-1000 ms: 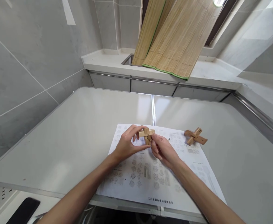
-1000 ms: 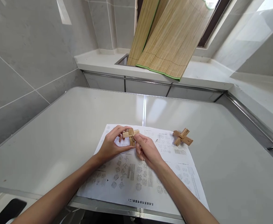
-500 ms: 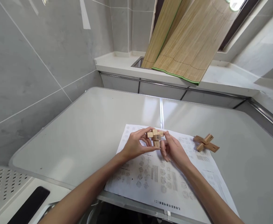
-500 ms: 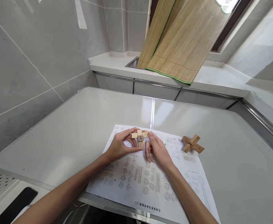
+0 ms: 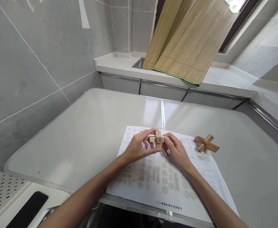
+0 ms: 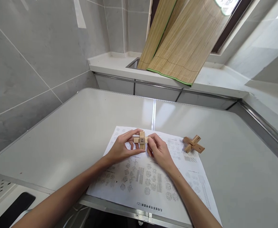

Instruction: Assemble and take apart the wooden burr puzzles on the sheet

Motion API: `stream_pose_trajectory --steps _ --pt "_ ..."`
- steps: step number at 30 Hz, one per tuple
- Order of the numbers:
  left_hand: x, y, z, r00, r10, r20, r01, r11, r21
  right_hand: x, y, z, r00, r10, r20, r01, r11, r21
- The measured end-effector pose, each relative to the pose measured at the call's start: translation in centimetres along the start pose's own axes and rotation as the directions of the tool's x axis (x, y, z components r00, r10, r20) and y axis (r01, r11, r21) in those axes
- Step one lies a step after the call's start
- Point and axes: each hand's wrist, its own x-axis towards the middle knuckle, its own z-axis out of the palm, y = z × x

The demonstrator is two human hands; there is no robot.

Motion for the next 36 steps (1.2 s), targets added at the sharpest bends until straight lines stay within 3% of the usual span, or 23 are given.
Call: stream_pose_trajectory --steps 6,17,22,26,29,33,36 --pt "0.1 -0.8 -0.1 0.999 0.039 -0.033 -0.035 0.994 0.103 0.8 -0.4 -0.3 0.986 0.093 0.139 -0.117 0.977 0.177" --pt "0.4 -1.0 -0.4 0.987 -0.160 -0.010 0.160 0.985 0.065 1.3 -0.2 -0.4 0.903 0.267 0.338 -0.401 0.805 0.436" --pt "1.0 -1.2 -0.3 0.973 -0.203 -0.109 0.199 0.979 -0.051 1.9 -0.2 -0.4 0.906 0.361 0.219 -0.410 0.629 0.660" --pt "1.4 -1.4 -0.2 0.958 -0.217 -0.186 0.207 0.976 -0.072 2.4 0.0 -1.0 0.891 0.385 0.243 -0.421 0.496 0.759" --pt "1.4 -1.5 -0.1 0.958 -0.229 -0.174 0.226 0.973 -0.041 2.5 0.1 -1.2 0.898 0.369 0.238 -0.400 0.464 0.791" --pt "1.2 -1.3 0.0 0.958 -0.261 -0.118 0.267 0.963 0.042 2.6 0.2 -1.1 0.919 0.389 0.069 -0.254 0.448 0.857" --pt "1.1 -1.1 -0.1 0.960 -0.263 -0.098 0.274 0.954 0.124 2.6 0.4 -1.2 0.900 0.419 -0.117 -0.088 0.440 0.894"
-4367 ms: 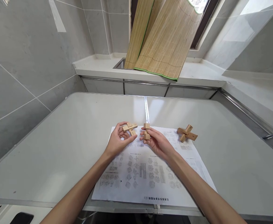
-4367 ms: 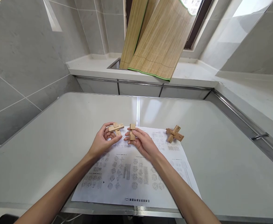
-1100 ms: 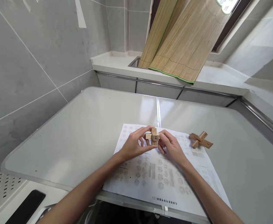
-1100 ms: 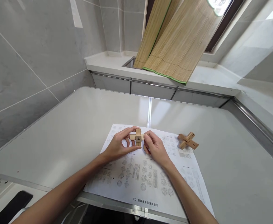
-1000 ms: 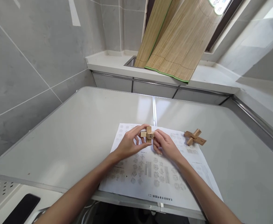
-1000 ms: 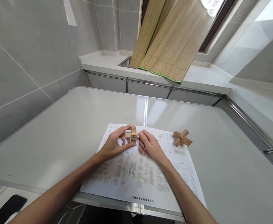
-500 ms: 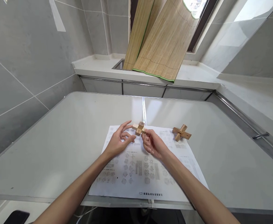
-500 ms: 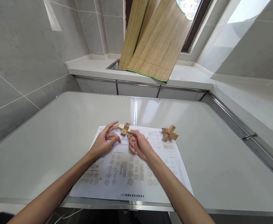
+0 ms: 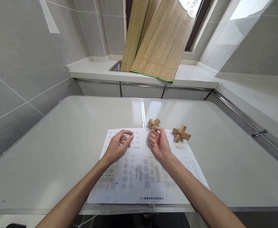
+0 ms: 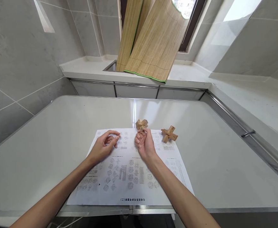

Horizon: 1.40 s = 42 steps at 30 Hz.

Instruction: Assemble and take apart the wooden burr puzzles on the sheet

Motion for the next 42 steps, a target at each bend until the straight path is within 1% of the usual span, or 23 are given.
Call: stream_pose_trajectory --steps 2,5,8,14,19,22,25,28,30,33,34,36,38,40,41,42 --pt "-0.1 0.1 0.0 1.000 0.002 0.005 -0.003 1.000 0.027 0.0 -0.1 -0.2 0.994 -0.085 -0.065 0.087 0.996 0.027" --pt "-0.1 0.2 0.0 1.000 -0.012 0.006 0.012 0.999 0.042 0.2 -0.3 -0.4 0.976 -0.162 -0.145 0.169 0.985 0.034" --pt "0.0 0.1 0.0 1.000 -0.024 0.009 0.023 0.999 0.042 0.4 -0.3 -0.6 0.959 -0.189 -0.213 0.199 0.980 0.027" --pt "-0.1 0.3 -0.1 1.000 -0.023 0.021 0.022 0.999 0.050 0.9 -0.2 -1.0 0.939 -0.214 -0.270 0.226 0.974 0.012" --pt "0.0 0.0 -0.1 1.000 -0.023 0.021 0.022 0.998 0.059 0.9 -0.4 -1.0 0.944 -0.191 -0.270 0.209 0.977 0.039" --pt "0.2 -0.3 -0.1 1.000 -0.020 0.024 0.018 0.997 0.070 0.9 -0.6 -1.1 0.944 -0.200 -0.263 0.216 0.976 0.036" --pt "0.1 -0.1 -0.1 0.999 0.032 0.043 -0.036 0.996 0.078 1.1 -0.9 -1.3 0.944 -0.214 -0.250 0.229 0.973 0.031" --pt "-1.1 0.4 -0.6 0.992 0.094 0.086 -0.103 0.989 0.109 1.2 -1.3 -1.4 0.946 -0.228 -0.232 0.238 0.971 0.016" --pt "-2.5 0.5 -1.6 0.988 0.097 0.117 -0.116 0.980 0.163 1.0 -1.6 -1.2 0.950 -0.226 -0.213 0.232 0.973 0.003" --pt "-5.1 0.2 -3.8 0.988 0.078 0.136 -0.111 0.960 0.256 -0.6 -1.6 -0.6 0.965 -0.204 -0.166 0.204 0.979 -0.021" --pt "-5.9 0.1 -4.5 0.992 0.067 0.110 -0.095 0.957 0.275 -1.6 -1.5 -0.4 0.970 -0.196 -0.147 0.193 0.981 -0.029" --pt "-7.6 -0.3 -5.9 0.999 0.035 0.020 -0.039 0.958 0.284 -4.3 -1.2 -0.3 0.978 -0.181 -0.104 0.176 0.983 -0.051" --pt "-9.1 -0.4 -6.6 0.998 -0.012 -0.067 0.029 0.964 0.266 -7.6 -0.7 -0.8 0.984 -0.168 -0.056 0.163 0.983 -0.087" --pt "-10.4 -0.3 -6.7 0.994 -0.038 -0.106 0.064 0.965 0.253 -10.8 -0.5 -1.9 0.984 -0.177 0.035 0.181 0.953 -0.243" --pt "-11.0 -0.2 -6.6 0.993 -0.048 -0.106 0.073 0.967 0.244 -12.2 -0.6 -2.7 0.978 -0.199 0.062 0.209 0.914 -0.348" --pt "-11.5 -0.1 -6.4 0.993 -0.057 -0.099 0.079 0.968 0.237 -13.4 -0.7 -3.6 0.968 -0.235 0.092 0.251 0.853 -0.457"
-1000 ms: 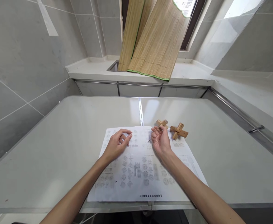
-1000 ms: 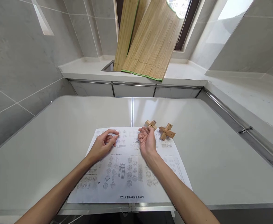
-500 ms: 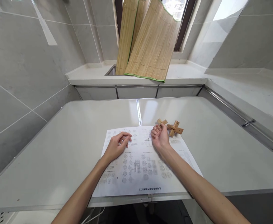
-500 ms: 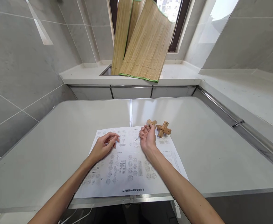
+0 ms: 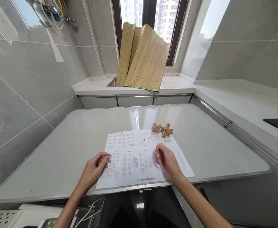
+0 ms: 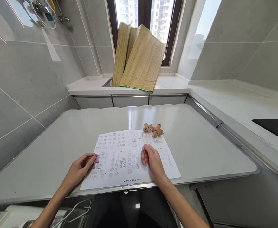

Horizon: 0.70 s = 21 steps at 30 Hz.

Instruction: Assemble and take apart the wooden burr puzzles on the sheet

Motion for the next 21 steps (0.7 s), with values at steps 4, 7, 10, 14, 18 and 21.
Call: stream_pose_trajectory --steps 4,7,10,14,18,21 --pt "-1.0 0.0 0.5 1.000 -0.013 0.021 0.014 0.999 -0.032 -2.6 -0.1 -4.0 0.983 -0.174 0.056 0.182 0.894 -0.410" --pt "-0.9 -0.5 0.6 1.000 -0.012 0.005 0.012 0.998 -0.067 -2.8 0.0 -6.4 0.967 -0.251 0.038 0.230 0.802 -0.551" --pt "-0.9 -0.8 0.6 1.000 -0.005 -0.020 0.003 0.995 -0.104 -2.6 0.4 -7.7 0.959 -0.279 0.059 0.256 0.750 -0.610" --pt "-1.1 -0.4 0.7 0.999 -0.006 -0.049 -0.002 0.988 -0.155 -2.7 1.0 -8.2 0.956 -0.286 0.070 0.266 0.737 -0.621" --pt "-1.2 -0.3 0.7 0.996 -0.006 -0.090 -0.007 0.988 -0.153 -2.8 1.1 -8.0 0.951 -0.305 0.051 0.265 0.718 -0.644" --pt "-1.3 -0.5 0.6 0.993 -0.011 -0.118 0.000 0.996 -0.090 -2.7 1.2 -8.1 0.948 -0.317 0.033 0.262 0.715 -0.648"
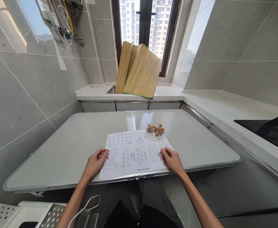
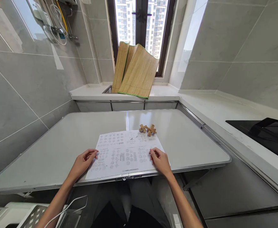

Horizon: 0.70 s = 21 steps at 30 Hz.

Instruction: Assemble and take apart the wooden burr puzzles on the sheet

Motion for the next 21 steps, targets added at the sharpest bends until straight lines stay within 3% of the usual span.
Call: stream_pose_trajectory --steps 10,21 --pt "0.0 -1.2 0.2 1.000 -0.003 0.009 0.002 0.999 0.035 0.1 0.8 0.0 0.999 0.014 -0.042 -0.013 1.000 0.011" --pt "-0.4 -0.4 0.2 1.000 0.001 0.015 -0.001 0.999 0.033 0.2 1.2 0.0 0.998 0.013 -0.058 -0.013 1.000 0.000"
